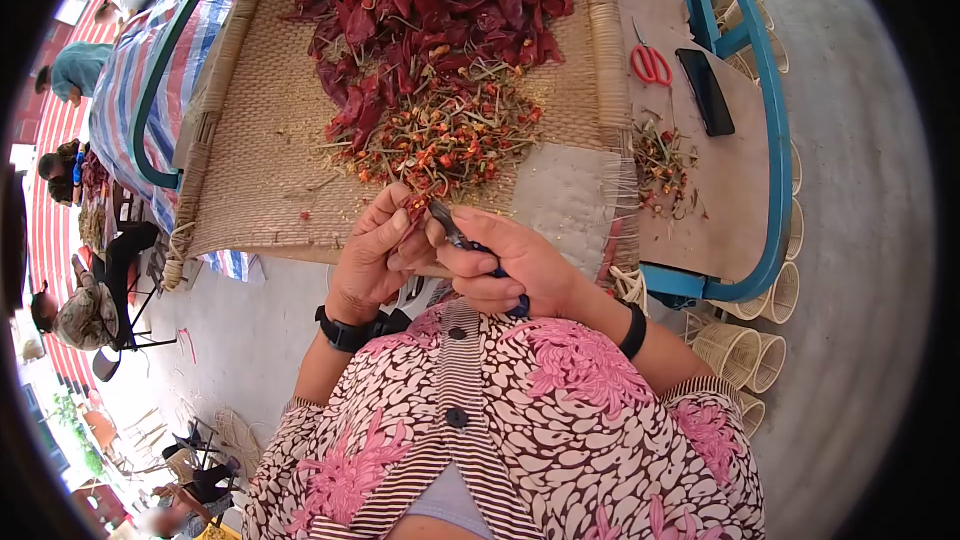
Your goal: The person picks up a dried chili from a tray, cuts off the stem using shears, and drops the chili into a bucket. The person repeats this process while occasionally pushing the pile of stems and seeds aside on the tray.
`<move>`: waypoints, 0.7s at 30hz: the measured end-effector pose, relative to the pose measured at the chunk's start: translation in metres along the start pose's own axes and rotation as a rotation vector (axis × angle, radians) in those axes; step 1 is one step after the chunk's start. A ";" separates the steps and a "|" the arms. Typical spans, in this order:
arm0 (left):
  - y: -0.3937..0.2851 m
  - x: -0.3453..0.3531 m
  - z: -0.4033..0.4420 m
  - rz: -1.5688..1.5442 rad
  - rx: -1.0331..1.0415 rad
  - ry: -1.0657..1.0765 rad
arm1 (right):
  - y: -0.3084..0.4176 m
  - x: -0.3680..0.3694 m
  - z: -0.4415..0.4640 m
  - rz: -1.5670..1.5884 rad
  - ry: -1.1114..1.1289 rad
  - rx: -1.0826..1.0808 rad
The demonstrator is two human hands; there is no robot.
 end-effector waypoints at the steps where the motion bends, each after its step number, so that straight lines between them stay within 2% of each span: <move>1: 0.000 -0.001 0.001 -0.007 -0.013 0.007 | -0.001 -0.002 0.002 0.032 0.005 0.004; 3: 0.001 -0.006 -0.001 -0.020 -0.039 0.019 | -0.004 -0.004 0.004 0.098 0.014 0.013; 6: 0.001 -0.014 -0.014 0.217 -0.082 0.104 | 0.013 -0.015 0.008 0.384 0.049 -0.085; 9: -0.008 -0.021 -0.034 0.627 -0.104 -0.099 | 0.026 -0.028 0.006 0.386 -0.094 -0.129; 13: -0.045 -0.025 -0.041 0.801 0.158 -0.410 | 0.031 -0.038 0.015 0.549 -0.208 -0.052; 14: -0.056 -0.032 -0.041 0.832 0.174 -0.457 | 0.031 -0.044 0.016 0.545 -0.151 -0.021; 17: -0.100 -0.034 -0.034 1.442 0.621 -0.548 | 0.029 -0.053 0.017 0.536 -0.110 0.056; 18: -0.108 -0.026 -0.030 1.376 0.589 -0.654 | 0.027 -0.053 0.017 0.523 -0.129 0.066; 20: -0.124 -0.025 -0.013 1.630 0.543 -0.650 | 0.025 -0.054 0.018 0.452 -0.212 0.042; 21: -0.131 -0.026 -0.002 1.755 0.516 -0.648 | 0.023 -0.056 0.019 0.457 -0.163 0.077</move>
Point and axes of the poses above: each hand's wrist, its own z-axis towards the middle knuckle, its own x-axis out of the palm, y = z × x, the point moved 6 cm from there along z, towards the middle knuckle, and after that the axes turned 9 degrees about -y, right-handed, at the moved point
